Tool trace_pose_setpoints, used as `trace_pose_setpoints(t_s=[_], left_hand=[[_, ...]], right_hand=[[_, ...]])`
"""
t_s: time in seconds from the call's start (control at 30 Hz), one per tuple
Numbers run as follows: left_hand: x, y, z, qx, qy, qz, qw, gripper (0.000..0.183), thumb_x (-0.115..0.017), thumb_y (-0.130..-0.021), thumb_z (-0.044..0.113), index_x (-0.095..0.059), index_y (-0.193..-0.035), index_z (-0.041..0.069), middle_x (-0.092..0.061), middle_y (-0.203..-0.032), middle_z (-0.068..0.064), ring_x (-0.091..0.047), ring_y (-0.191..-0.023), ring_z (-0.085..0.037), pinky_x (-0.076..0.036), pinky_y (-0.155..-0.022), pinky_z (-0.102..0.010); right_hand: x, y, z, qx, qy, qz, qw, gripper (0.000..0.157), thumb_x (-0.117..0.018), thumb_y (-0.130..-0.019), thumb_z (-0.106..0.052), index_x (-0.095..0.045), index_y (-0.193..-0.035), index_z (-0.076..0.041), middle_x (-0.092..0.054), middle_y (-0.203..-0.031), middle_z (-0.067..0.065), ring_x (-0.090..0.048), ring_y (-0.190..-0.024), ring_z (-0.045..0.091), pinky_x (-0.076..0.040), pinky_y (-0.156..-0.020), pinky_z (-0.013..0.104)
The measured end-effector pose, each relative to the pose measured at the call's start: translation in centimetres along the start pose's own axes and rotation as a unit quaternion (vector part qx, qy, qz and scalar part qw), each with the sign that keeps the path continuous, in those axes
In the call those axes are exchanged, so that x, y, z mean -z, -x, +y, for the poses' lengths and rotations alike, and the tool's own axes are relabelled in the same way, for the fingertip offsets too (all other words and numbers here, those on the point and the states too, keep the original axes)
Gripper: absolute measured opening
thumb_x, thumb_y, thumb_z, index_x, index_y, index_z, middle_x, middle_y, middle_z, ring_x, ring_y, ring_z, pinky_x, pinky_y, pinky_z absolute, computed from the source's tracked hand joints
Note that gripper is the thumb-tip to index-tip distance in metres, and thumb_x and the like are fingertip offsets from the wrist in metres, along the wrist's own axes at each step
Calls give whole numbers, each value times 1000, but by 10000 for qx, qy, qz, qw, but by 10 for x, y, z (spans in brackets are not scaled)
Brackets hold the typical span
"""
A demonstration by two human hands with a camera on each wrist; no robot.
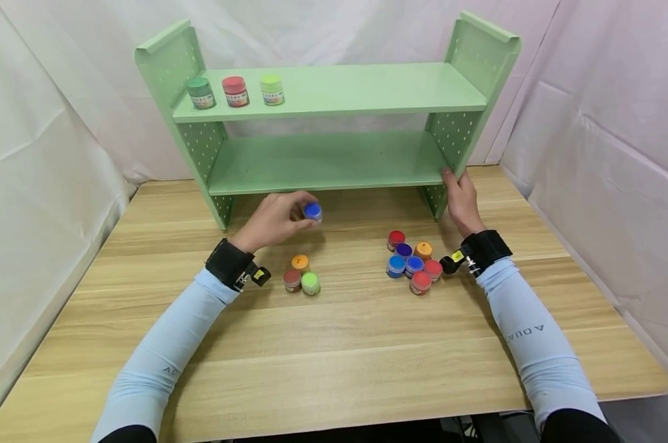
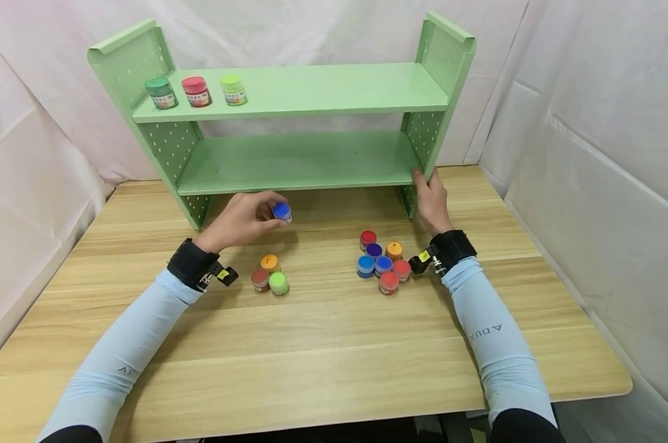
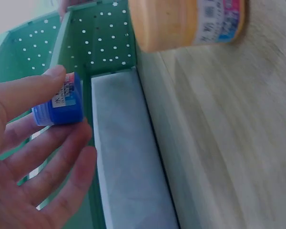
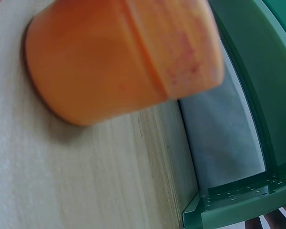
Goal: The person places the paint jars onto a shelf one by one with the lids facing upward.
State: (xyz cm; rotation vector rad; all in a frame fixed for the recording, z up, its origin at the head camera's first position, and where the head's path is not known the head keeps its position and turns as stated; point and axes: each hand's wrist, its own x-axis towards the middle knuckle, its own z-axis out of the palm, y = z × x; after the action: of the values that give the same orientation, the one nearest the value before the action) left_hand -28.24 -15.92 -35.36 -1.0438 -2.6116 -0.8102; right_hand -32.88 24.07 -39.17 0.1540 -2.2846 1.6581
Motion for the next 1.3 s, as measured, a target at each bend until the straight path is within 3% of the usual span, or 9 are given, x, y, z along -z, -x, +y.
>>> trace_pose_setpoints(t_s=[0.23,0.57,0.97,1.3], left_hand=[[5,-1,9,-87,138,464,9988,40,-78,-78,24,-60,-111,10,-64,-85,5,-58,-67,-5,-46,-59,-24],[13,-4,16,-192,183,712,9971,39,-78,-77,22,-61,-110,9,-67,-91,2,-60,-71,-5,-49,-61,-26],[23,-4,20,-288,150,1123,9931,42,-74,-81,31,-61,-114,9,-69,-92,0,-62,-67,-5,-49,-59,-22],[37,-19,31,-630,115,1587,9852,41,-72,-82,30,-62,-116,8,-68,-94,-1,-60,-67,-5,-50,-58,-25]], right_hand=[[0,-2,-1,14,-68,10,10000,58,-37,-100,-47,-24,-152,-27,-38,-146,3,-36,-127,14,-29,-103,39],[1,-4,-2,-6,-72,-14,10000,58,-36,-100,-48,-22,-153,-29,-36,-147,2,-36,-128,14,-28,-103,40],[0,-1,-1,19,-100,-85,9999,58,-35,-101,-48,-18,-153,-32,-33,-149,0,-33,-130,13,-26,-104,41],[-1,-1,3,68,-67,0,10000,57,-36,-101,-47,-23,-153,-27,-36,-147,3,-35,-128,14,-28,-103,41]])
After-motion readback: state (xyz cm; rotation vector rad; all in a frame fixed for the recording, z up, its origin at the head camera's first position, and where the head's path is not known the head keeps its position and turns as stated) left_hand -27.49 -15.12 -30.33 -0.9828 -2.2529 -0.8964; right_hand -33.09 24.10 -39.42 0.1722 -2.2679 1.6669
